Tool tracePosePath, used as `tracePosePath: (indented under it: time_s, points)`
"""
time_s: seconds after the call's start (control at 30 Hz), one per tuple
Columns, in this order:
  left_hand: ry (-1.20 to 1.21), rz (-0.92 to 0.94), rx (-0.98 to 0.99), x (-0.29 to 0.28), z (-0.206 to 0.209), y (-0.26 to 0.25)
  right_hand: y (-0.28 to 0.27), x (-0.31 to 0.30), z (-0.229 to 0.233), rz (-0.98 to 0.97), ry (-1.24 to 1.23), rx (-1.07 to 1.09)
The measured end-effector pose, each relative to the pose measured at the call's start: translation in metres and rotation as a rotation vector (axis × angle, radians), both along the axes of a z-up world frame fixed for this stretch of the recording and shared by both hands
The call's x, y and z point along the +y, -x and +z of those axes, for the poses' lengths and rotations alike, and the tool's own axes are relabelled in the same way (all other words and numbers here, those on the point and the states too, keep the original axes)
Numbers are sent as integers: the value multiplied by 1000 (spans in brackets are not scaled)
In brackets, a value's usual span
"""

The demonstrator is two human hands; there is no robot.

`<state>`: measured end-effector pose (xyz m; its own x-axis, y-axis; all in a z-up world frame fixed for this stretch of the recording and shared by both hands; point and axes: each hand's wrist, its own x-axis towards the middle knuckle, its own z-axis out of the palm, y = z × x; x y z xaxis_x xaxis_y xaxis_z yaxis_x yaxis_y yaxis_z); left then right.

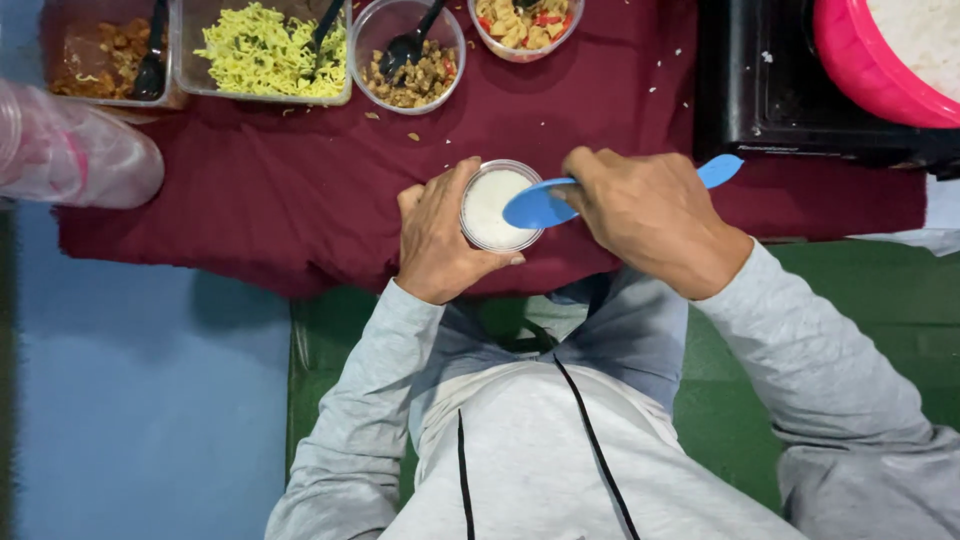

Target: Stirring and scraping the contents of a small cup using a blue spatula

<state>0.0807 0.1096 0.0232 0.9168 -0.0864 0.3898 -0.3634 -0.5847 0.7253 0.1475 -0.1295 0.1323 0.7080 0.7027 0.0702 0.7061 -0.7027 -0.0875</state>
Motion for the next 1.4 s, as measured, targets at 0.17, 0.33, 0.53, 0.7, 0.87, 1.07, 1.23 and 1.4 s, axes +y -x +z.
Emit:
tracePosePath:
  time_s: [0.17, 0.33, 0.53, 0.7, 0.87, 1.07, 1.23, 1.4]
  points:
    - [2, 8, -12, 1, -1, 1, -3, 20, 5, 89, 50, 5]
    - [5, 3, -25, 1, -3, 1, -2, 30, -9, 126, 98, -51]
    - [-6, 6, -54, 0, 0, 1, 4, 33, -28, 202, 137, -286]
    - [9, 11, -46, -2, 0, 2, 3, 33, 6, 164, 90, -166]
    - [6, 6, -43, -1, 1, 2, 0, 36, -7, 176, 122, -146]
    - [0, 3, -51, 1, -7, 2, -2, 44, -23, 167, 121, -137]
    - [-1, 9, -36, 1, -7, 2, -9, 39, -12, 142, 102, -158]
    - [80, 25, -55, 2, -2, 3, -30, 24, -22, -77, -263, 202]
